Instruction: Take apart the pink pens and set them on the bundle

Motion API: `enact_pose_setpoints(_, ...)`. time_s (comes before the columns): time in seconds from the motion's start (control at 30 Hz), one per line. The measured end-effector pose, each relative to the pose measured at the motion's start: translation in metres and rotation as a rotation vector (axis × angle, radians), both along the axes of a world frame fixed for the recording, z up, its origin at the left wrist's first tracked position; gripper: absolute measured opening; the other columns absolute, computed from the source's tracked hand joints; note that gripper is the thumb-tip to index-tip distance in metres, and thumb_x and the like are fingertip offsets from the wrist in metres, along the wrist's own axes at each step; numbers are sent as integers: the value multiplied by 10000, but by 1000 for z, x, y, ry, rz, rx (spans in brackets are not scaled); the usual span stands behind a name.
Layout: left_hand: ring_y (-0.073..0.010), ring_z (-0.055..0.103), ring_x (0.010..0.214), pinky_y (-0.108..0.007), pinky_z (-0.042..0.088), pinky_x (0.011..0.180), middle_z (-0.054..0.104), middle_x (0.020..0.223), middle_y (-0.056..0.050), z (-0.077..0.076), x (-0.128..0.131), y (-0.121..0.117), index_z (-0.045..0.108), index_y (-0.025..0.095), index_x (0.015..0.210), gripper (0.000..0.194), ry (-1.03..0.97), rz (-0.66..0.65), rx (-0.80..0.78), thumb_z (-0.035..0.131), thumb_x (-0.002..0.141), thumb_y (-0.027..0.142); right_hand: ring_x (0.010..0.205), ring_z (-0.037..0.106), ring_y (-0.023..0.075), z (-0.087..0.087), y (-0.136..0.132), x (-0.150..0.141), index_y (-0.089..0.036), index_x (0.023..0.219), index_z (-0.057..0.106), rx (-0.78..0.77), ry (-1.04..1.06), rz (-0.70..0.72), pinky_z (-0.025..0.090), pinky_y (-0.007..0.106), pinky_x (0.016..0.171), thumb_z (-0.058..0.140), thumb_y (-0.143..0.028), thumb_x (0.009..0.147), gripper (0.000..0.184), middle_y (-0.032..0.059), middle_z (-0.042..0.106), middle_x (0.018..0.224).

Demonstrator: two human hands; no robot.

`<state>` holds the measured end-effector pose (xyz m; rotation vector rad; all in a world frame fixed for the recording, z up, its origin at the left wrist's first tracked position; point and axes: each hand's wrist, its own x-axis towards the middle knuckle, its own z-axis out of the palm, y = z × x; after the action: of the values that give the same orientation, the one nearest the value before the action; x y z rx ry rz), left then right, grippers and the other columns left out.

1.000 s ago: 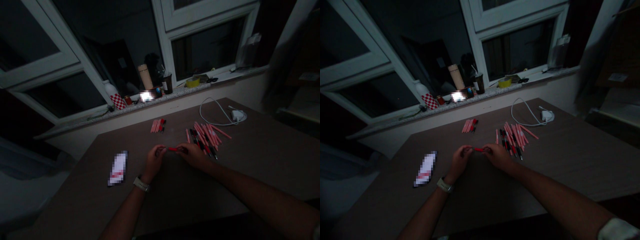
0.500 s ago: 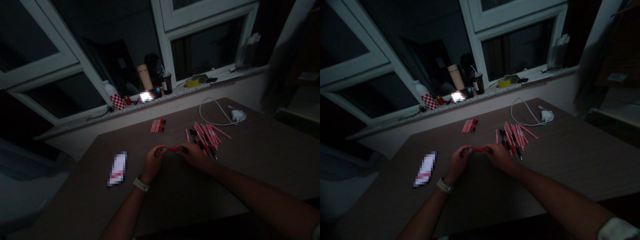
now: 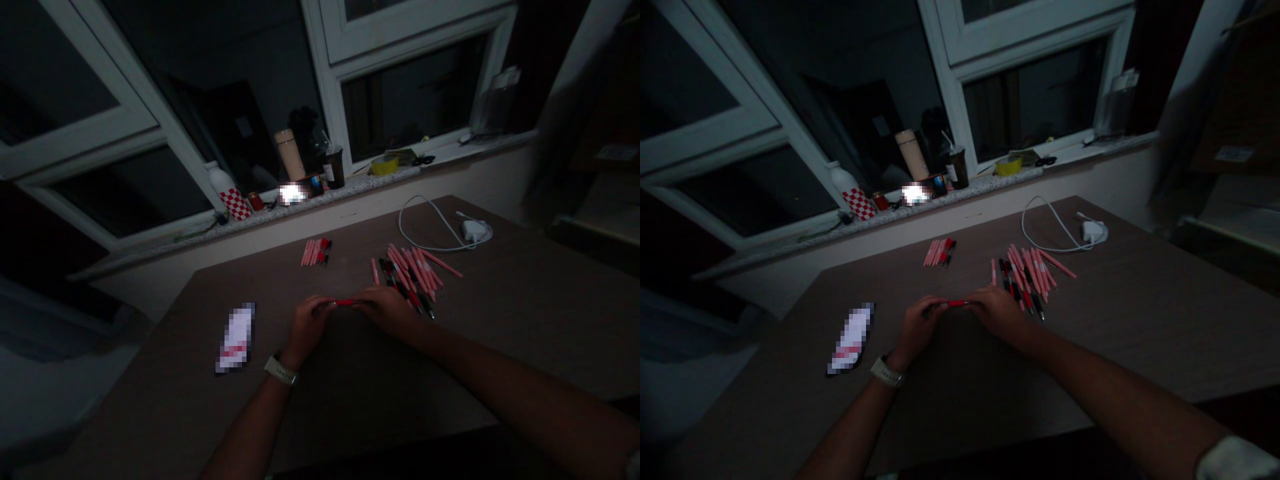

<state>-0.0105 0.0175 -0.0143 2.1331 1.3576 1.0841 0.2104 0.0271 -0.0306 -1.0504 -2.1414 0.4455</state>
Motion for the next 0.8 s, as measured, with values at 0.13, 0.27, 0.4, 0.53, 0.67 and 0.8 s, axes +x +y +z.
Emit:
enact_pose_setpoints(0.13,-149,582,734,-244,439,647,664,855,-45,2,-3,1,709,186,945,167,8,-18,5,608,868,295,870,656,189,2,-2,-2,-222,1092,684,-16,-23,75,466,295,773,474,-262,943,261,63,723,966)
enact_pose_setpoints(0.27,-153,592,774,-248,444,674,665,891,-53,2,-3,1,705,186,971,176,11,-60,-13,587,884,284,824,657,183,3,-4,-4,-212,1101,658,-82,-32,79,457,279,721,507,-283,927,241,59,718,951)
enact_pose_setpoints(0.4,-155,591,776,-249,443,679,663,893,-56,4,-1,0,707,184,964,178,22,-69,-26,584,886,286,842,640,186,0,-3,-4,-188,1051,640,-93,-2,22,442,272,712,603,-273,866,207,58,700,942)
enact_pose_setpoints(0.53,-152,587,771,-246,441,673,661,889,-52,4,0,0,706,183,957,170,20,-68,-33,588,882,280,832,635,188,0,-3,-5,-187,965,669,-107,-66,70,431,286,724,446,-323,958,261,71,698,898)
enact_pose_setpoints(0.67,-155,588,769,-248,444,671,663,888,-56,2,0,0,704,179,951,179,8,-70,-46,591,879,297,827,623,187,1,-4,-5,-184,1009,639,-110,-30,31,422,277,701,565,-355,898,217,66,686,928)
enact_pose_setpoints(0.8,-154,589,776,-250,444,683,667,892,-51,1,0,0,708,190,951,191,0,-65,-59,589,880,322,785,623,183,-1,-3,-5,-180,909,668,-121,-79,56,413,287,700,420,-333,969,298,71,687,845)
